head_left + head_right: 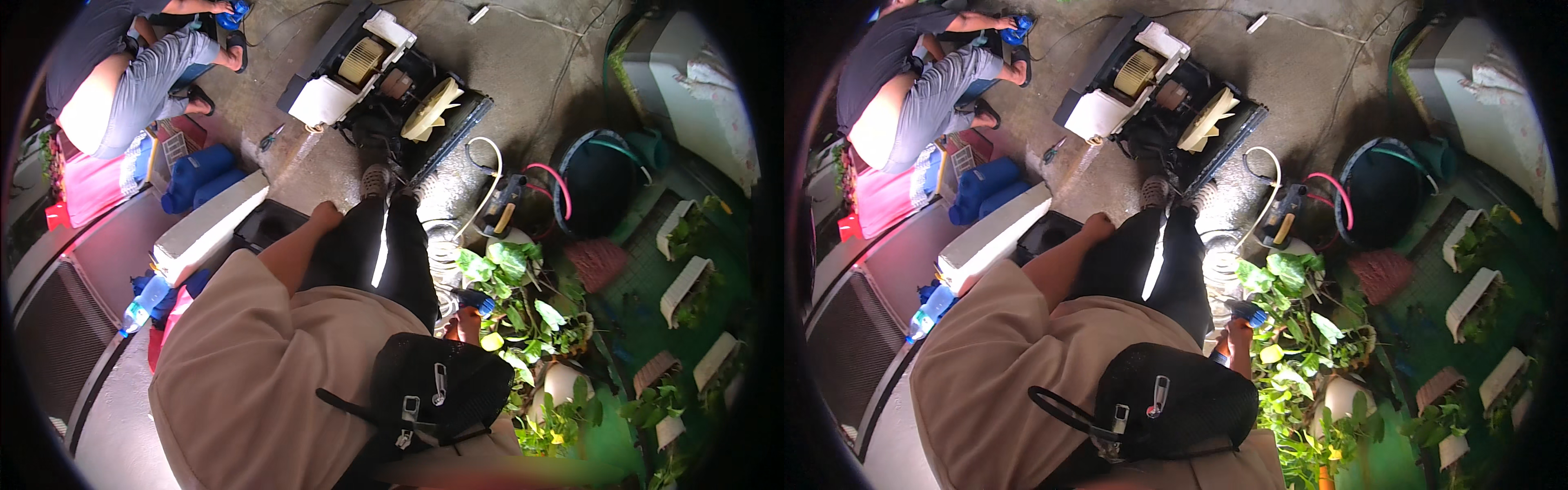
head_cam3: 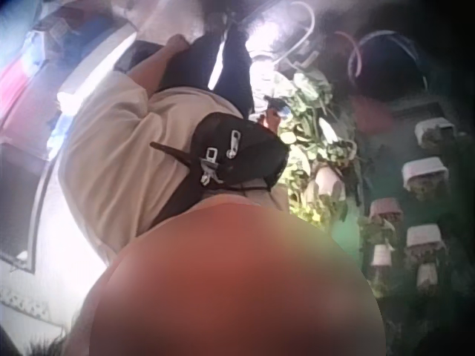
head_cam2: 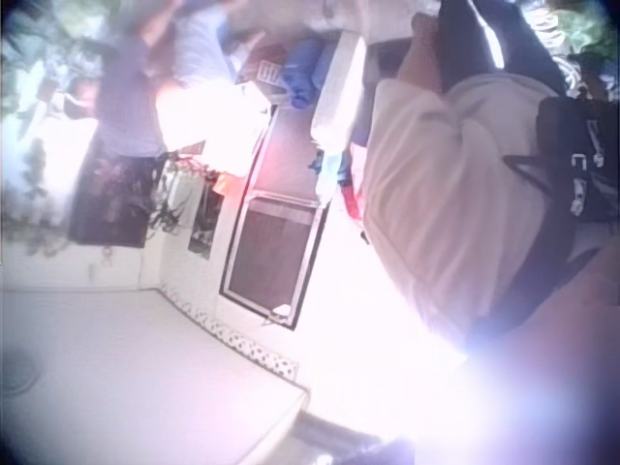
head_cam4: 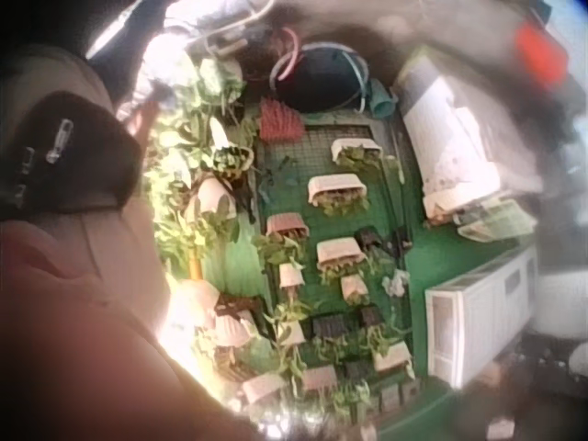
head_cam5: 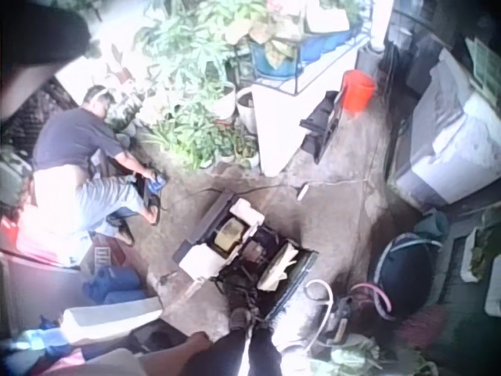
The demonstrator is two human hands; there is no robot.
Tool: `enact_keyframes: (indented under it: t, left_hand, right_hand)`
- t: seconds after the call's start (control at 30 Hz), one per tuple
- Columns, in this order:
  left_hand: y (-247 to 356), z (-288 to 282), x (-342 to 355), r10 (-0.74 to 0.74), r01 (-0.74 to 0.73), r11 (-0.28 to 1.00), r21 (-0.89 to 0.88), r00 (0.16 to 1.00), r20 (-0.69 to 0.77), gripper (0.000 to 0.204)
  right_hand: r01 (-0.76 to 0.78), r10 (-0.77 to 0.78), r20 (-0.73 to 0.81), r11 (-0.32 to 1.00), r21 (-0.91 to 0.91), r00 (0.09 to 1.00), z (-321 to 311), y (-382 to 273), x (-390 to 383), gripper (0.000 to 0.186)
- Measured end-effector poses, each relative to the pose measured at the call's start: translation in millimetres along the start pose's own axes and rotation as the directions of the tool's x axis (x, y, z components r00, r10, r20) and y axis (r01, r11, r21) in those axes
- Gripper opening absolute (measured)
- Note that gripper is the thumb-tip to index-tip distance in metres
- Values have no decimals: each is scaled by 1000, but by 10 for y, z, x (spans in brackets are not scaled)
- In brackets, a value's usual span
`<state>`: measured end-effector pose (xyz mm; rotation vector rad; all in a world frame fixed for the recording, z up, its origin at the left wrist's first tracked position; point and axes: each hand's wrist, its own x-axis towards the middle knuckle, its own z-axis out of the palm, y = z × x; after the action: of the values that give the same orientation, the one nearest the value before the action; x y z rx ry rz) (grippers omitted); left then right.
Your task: The person uses a cordless drill to remove and reinstall screws on a disassembled air conditioner unit. They handle the fan blade and internal components, then reattach a plastic cover. The task is performed on the floor in a cluttered outdoor area.
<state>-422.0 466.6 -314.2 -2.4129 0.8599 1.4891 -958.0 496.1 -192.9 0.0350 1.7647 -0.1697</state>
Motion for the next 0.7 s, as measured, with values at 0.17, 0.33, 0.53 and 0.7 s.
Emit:
enact_keyframes:
  t: [0.17, 0.33, 0.53, 0.7]
  left_hand:
    - [-796, 21, -156, 117, -140, 967, 214, 986, 118, 35]
    - [-1234, -201, -292, 399, -372, 895, 244, 914, -70, 25]
    - [-1267, -691, -337, 24, -6, 937, -351, 999, 46, 12]
    - [-1530, -916, -460, 633, -446, 756, 479, 686, -359, 28]
  right_hand:
    - [72, -73, -1, 985, -157, 997, -114, -268, 31, 18]
    - [293, -437, -106, 745, -599, 893, 136, -764, -173, 14]
    - [293, -678, -8, 328, -898, 735, 526, -1683, -1032, 26]
    - [398, -728, 61, 302, -866, 683, -9, -2926, -1754, 26]
